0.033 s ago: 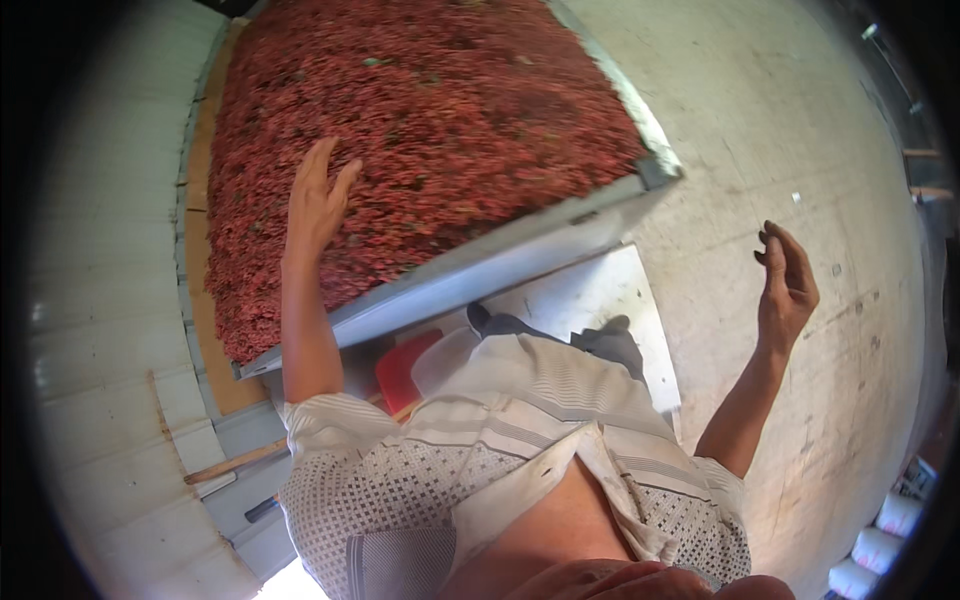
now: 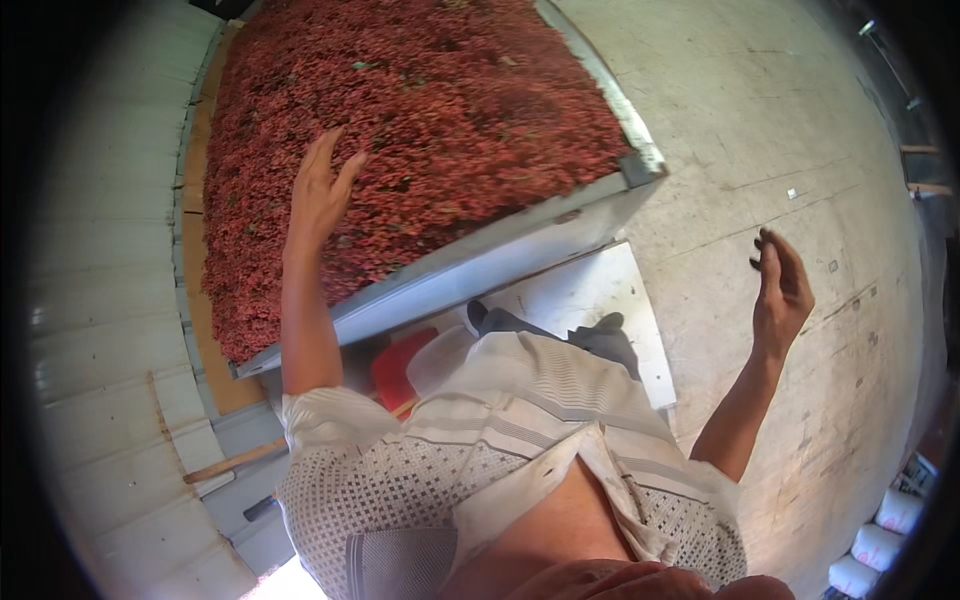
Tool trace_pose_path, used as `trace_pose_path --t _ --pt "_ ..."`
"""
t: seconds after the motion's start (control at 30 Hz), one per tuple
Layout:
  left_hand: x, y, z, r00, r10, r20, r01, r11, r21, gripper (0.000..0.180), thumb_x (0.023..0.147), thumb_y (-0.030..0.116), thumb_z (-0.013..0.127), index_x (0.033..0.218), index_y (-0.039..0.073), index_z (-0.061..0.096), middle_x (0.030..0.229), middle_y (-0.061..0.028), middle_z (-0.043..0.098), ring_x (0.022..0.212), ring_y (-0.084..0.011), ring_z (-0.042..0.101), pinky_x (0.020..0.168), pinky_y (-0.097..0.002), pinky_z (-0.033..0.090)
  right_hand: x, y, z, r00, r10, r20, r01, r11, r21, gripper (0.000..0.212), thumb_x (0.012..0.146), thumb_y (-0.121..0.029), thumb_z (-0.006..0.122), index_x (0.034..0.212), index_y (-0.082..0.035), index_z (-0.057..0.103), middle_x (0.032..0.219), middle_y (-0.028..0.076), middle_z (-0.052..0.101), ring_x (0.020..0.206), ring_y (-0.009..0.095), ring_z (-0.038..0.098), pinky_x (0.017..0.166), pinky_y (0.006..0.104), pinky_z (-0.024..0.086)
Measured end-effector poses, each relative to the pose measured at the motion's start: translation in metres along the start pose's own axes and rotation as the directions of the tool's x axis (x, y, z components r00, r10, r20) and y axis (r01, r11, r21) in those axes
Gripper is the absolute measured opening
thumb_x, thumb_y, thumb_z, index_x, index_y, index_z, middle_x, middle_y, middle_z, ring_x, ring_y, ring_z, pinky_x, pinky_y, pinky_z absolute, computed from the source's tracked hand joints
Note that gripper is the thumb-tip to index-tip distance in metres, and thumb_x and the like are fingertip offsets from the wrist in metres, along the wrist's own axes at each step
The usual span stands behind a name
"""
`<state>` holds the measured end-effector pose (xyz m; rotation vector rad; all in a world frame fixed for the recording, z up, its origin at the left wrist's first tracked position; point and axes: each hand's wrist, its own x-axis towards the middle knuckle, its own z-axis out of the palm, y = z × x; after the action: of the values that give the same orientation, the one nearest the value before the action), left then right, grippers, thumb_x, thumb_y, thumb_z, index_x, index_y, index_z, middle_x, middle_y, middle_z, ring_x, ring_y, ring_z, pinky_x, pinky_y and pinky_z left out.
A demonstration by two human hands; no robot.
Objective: The person spreads and sifts through a large pile of small red berries on an elevated metal screen by hand, occasionally using a pitchfork to move portions of the berries.
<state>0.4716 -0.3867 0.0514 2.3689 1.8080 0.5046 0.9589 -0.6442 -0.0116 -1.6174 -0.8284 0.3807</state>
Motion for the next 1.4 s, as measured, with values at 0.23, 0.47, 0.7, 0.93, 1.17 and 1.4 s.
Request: trace_pose_path --t 0.23,0.47,0.7,0.93,1.17,1.4 --pt "0.107 0.092 0.057 0.993 -0.1 0.055 0.104 0.991 -0.078 0.082 0.093 0.06 0.063 0.155 0.011 0.041 0.156 -0.0202 0.043 0.145 -0.0392 0.039 0.116 -0.0542 0.038 0.019 0.052 -0.131 0.98 0.176 -0.089 -0.185 0.977 -0.107 0.03 0.103 -0.02 0.061 0.12 0.004 0.069 0.114 0.012 0.072 0.102 0.022 0.069 0.085 0.0343 0.057" --pt "0.253 0.112 0.13 0.943 -0.333 0.003 0.333 0.943 0.003 0.093 0.09 0.065 0.064 0.159 0.013 0.031 0.16 -0.0193 0.034 0.146 -0.0398 0.035 0.117 -0.0574 0.039 0.071 0.099 -0.152 0.97 0.239 -0.033 -0.241 0.966 -0.091 0.027 0.103 -0.019 0.06 0.116 0.002 0.071 0.111 0.011 0.073 0.099 0.021 0.07 0.081 0.0331 0.056" --pt "0.354 0.081 0.203 0.816 -0.576 -0.04 0.573 0.816 -0.077 0.107 0.088 0.069 0.064 0.163 0.011 0.015 0.166 -0.0201 0.019 0.152 -0.0411 0.022 0.122 -0.0582 0.029 0.209 0.122 -0.151 0.973 0.212 0.095 -0.194 0.966 -0.172 0.028 0.101 -0.022 0.063 0.115 0.001 0.071 0.11 0.011 0.073 0.096 0.02 0.07 0.078 0.0319 0.056" --pt "0.368 0.114 0.223 0.925 -0.358 0.128 0.351 0.934 0.072 0.086 0.1 0.062 0.046 0.162 0.008 0.023 0.166 -0.0228 0.02 0.154 -0.0385 0.019 0.125 -0.0472 0.021 0.382 0.193 -0.144 0.915 0.31 0.26 -0.244 0.935 -0.257 0.032 0.099 -0.027 0.068 0.116 0.0 0.07 0.103 0.008 0.073 0.09 0.017 0.07 0.072 0.0303 0.056" --pt "0.361 0.131 0.231 0.923 -0.332 0.195 0.299 0.937 0.18 0.073 0.106 0.054 0.034 0.161 0.007 0.024 0.166 -0.0234 0.019 0.154 -0.0402 0.017 0.125 -0.0487 0.02 0.524 0.21 0.001 0.772 0.268 0.577 -0.149 0.958 -0.246 0.042 0.097 -0.034 0.069 0.116 0.003 0.07 0.103 0.013 0.073 0.092 0.021 0.07 0.077 0.0337 0.056" --pt "0.367 0.134 0.232 0.919 -0.35 0.181 0.328 0.934 0.142 0.074 0.105 0.057 0.039 0.16 0.008 0.027 0.164 -0.0253 0.022 0.153 -0.0411 0.02 0.125 -0.0489 0.021 0.615 0.212 0.254 0.398 -0.138 0.907 0.402 0.915 -0.038 0.032 0.09 -0.017 0.072 0.114 0.005 0.07 0.107 0.019 0.075 0.1 0.028 0.073 0.088 0.0357 0.056"
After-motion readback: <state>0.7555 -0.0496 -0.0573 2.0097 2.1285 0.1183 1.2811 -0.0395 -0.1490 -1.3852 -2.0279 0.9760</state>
